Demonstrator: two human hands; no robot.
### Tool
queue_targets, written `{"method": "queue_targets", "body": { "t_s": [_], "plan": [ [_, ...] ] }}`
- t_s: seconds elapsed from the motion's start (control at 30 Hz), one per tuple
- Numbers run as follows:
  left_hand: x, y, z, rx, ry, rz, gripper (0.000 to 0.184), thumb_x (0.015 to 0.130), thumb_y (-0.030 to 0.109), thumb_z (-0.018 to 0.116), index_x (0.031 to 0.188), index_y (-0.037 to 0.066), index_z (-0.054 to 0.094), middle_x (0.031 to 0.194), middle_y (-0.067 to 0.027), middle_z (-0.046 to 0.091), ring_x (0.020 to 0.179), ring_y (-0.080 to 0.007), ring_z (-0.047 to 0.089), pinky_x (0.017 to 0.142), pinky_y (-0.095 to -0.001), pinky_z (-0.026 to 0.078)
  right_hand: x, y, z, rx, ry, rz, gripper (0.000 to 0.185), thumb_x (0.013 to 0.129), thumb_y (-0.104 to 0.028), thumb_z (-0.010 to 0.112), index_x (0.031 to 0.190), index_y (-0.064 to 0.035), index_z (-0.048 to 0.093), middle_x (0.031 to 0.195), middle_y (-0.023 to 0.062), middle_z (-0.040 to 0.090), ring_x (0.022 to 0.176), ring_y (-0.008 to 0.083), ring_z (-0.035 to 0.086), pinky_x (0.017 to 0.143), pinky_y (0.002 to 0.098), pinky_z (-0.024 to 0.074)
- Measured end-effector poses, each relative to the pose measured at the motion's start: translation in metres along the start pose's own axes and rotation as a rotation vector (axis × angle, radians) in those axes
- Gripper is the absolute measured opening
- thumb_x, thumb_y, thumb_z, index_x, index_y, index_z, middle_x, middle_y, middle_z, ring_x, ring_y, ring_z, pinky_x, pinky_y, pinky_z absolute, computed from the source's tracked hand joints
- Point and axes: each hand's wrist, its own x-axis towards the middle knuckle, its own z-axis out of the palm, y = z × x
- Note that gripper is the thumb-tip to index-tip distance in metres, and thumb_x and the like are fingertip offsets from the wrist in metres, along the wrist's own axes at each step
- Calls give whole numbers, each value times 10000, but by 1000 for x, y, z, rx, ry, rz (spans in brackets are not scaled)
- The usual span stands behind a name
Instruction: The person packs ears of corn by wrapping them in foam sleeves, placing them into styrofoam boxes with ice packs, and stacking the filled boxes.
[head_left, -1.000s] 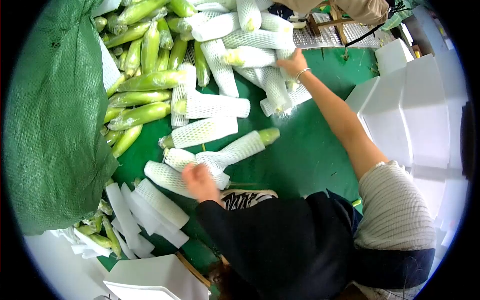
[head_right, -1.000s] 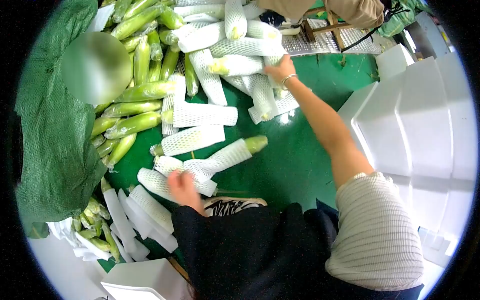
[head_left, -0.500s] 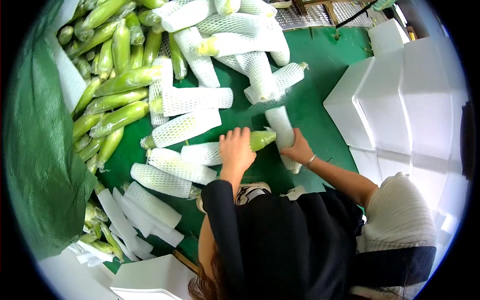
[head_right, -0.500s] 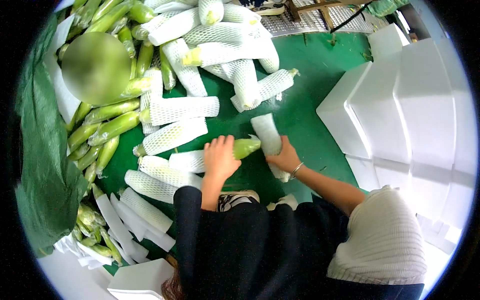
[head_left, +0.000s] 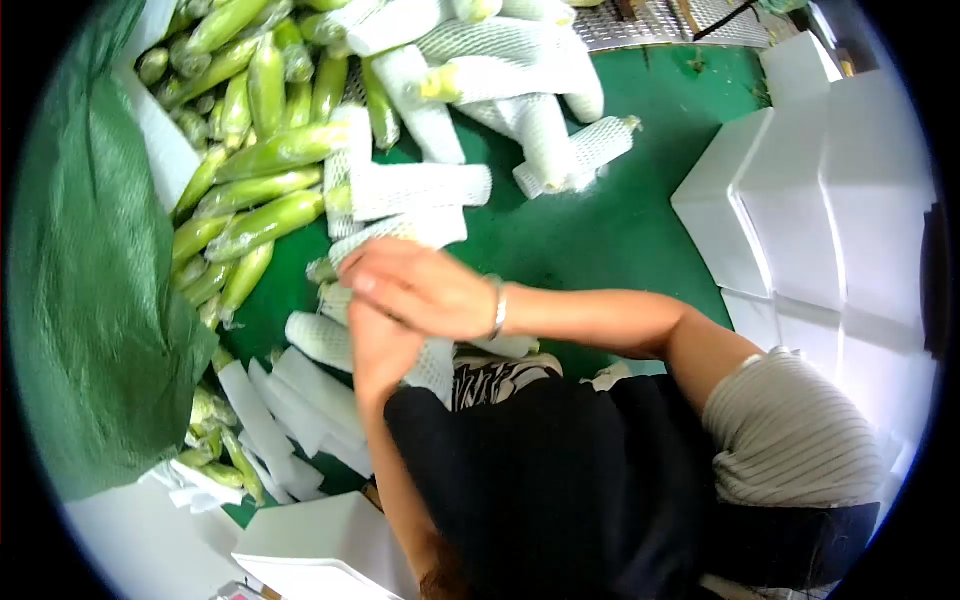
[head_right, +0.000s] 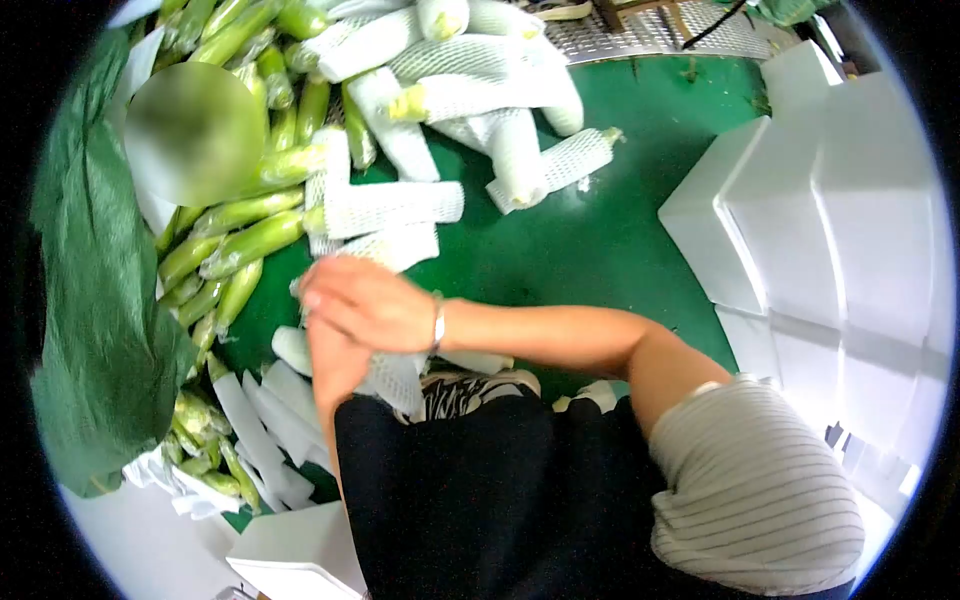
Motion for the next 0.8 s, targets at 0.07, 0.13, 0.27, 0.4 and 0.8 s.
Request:
{"method": "queue_targets", "body": {
  "t_s": [0.07,0.13,0.27,0.4,0.8],
  "plan": [
    [6,-2,-3,102,124,110,424,695,86,680,1076,-14,525,941,-87,604,879,-166,570,734,-302,470,-1,0,7,-70,11,-63,347,915,-218,494,1184,0,485,1200,152,494,1096,294,484,942,390,370],
    [9,-7,-19,123,272,78,397,701,50,649,1074,-11,527,927,-93,601,838,-150,573,692,-277,475,-6,-9,-28,-162,206,26,413,859,-216,572,1200,-9,463,1180,177,489,1103,322,466,927,406,376],
    [10,-37,-56,-769,472,-128,355,807,213,543,1097,9,527,914,-123,604,802,-235,592,750,-356,495,-27,104,-155,-1048,653,396,585,684,-249,710,1065,102,437,1021,234,517,921,399,528,793,445,457],
    [1,-81,-45,-1425,350,69,661,839,556,466,1192,-1,486,1104,-175,566,1044,-329,539,944,-481,409,-21,173,-192,-690,217,1120,599,686,-307,723,1031,138,519,1020,235,584,910,326,596,783,395,497],
    [-66,-51,2,-1074,784,-227,418,841,193,581,1166,-52,487,1067,-172,574,970,-252,567,875,-365,452,-138,13,-110,304,77,919,697,611,-233,741,1194,21,457,1037,103,581,928,197,570,878,324,445]
  ]
}}
